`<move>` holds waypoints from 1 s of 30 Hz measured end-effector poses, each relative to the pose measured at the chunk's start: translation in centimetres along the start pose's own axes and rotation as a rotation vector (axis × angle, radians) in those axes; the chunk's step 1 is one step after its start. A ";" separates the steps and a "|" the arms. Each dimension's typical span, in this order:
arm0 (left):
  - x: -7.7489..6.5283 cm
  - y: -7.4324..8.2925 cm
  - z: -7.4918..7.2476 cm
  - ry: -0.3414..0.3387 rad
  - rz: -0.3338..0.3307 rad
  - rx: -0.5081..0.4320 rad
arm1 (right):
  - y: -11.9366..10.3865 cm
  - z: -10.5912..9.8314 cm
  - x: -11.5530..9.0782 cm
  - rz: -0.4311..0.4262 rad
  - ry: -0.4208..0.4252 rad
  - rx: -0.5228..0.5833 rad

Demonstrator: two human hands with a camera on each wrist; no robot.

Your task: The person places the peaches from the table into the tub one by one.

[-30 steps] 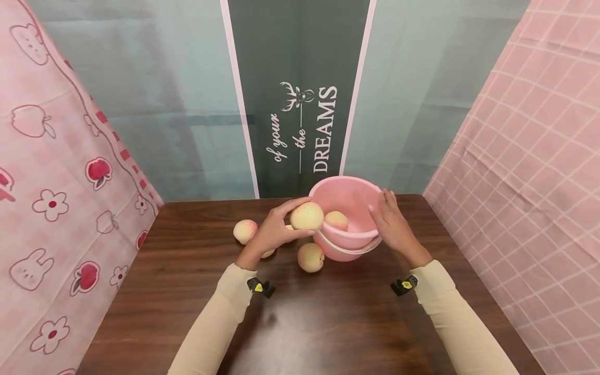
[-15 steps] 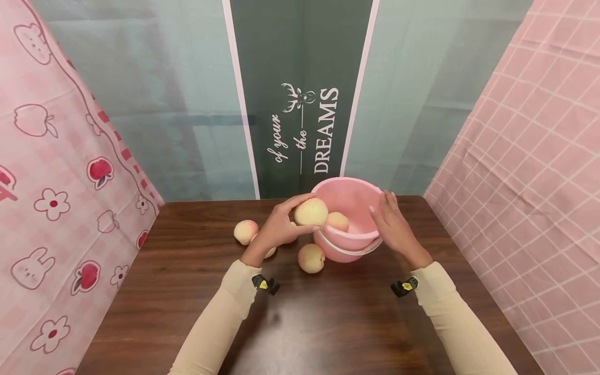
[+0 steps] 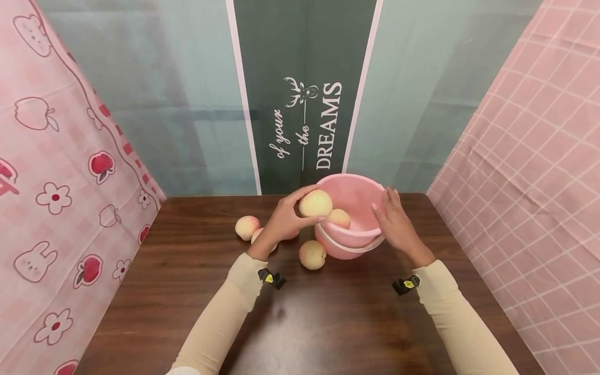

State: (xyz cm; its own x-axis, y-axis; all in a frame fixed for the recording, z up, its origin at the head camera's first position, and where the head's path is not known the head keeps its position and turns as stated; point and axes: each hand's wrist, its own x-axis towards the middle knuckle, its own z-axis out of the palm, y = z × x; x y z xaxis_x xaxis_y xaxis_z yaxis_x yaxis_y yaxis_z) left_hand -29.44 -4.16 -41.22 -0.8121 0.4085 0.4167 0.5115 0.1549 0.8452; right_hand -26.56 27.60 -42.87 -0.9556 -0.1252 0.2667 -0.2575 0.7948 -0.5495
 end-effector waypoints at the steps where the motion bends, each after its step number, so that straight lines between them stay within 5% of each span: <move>1: 0.0 0.0 0.0 0.001 0.000 0.002 | 0.0 0.0 0.0 0.003 -0.003 0.000; 30: 1.5 -0.4 1.1 -0.004 0.036 -0.042 | 0.0 -0.1 -0.1 -0.003 -0.015 -0.007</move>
State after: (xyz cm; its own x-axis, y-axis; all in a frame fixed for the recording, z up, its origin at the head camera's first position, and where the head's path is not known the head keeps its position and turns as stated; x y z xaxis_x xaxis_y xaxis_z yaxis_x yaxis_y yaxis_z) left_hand -30.53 -2.67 -41.30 -0.7920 0.4170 0.4458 0.5283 0.1022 0.8429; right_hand -26.47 27.68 -42.79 -0.9570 -0.1365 0.2561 -0.2592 0.7988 -0.5429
